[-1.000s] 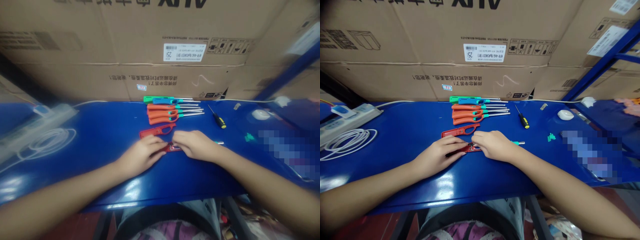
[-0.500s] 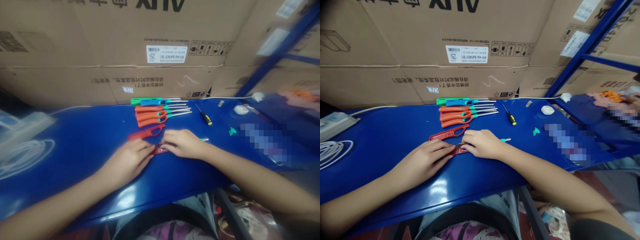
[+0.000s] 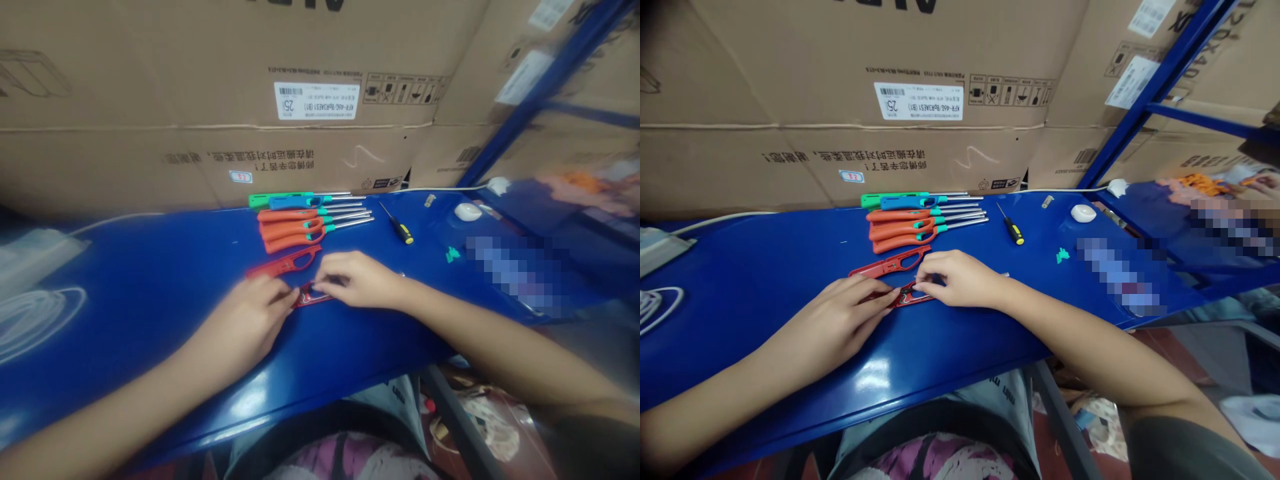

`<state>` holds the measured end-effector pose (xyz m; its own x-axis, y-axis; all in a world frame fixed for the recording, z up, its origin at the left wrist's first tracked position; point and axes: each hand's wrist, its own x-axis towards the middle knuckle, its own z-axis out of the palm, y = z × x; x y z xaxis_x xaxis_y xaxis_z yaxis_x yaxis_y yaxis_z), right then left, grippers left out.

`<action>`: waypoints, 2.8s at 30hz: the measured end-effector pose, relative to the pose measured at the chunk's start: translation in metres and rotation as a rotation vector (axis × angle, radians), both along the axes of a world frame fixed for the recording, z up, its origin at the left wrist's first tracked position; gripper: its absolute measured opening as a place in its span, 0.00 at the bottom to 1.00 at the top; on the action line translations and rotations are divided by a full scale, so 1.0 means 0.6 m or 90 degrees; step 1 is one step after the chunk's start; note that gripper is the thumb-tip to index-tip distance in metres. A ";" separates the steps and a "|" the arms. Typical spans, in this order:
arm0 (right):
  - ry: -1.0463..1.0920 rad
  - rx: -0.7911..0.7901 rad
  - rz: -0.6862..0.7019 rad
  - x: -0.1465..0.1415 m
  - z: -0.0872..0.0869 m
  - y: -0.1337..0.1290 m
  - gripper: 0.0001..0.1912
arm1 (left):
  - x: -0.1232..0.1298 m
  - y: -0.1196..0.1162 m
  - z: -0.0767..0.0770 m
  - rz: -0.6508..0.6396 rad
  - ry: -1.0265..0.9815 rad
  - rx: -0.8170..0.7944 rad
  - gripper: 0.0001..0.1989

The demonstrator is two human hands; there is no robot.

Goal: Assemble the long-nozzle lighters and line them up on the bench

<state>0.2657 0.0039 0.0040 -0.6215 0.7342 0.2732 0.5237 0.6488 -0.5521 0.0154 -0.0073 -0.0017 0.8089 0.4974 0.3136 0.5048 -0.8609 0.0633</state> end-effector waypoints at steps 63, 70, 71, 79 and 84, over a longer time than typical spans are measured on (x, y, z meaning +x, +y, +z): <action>-0.204 0.058 0.014 -0.003 0.000 -0.016 0.06 | 0.001 -0.008 -0.020 0.010 -0.144 -0.167 0.13; -0.148 0.019 0.009 0.002 -0.002 -0.009 0.04 | -0.001 -0.005 -0.020 0.014 -0.115 -0.158 0.15; -0.138 0.020 0.015 0.003 -0.003 -0.009 0.04 | -0.001 -0.005 -0.020 0.016 -0.110 -0.155 0.15; -0.117 0.033 0.029 0.006 -0.006 -0.005 0.07 | -0.003 -0.005 -0.017 0.024 -0.089 -0.156 0.16; -0.118 0.043 0.014 0.005 -0.006 -0.005 0.06 | -0.003 -0.006 -0.016 0.025 -0.082 -0.152 0.15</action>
<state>0.2685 0.0011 0.0003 -0.6817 0.7036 0.2006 0.5978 0.6937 -0.4018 0.0135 -0.0108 -0.0114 0.7484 0.6001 0.2826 0.5123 -0.7935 0.3285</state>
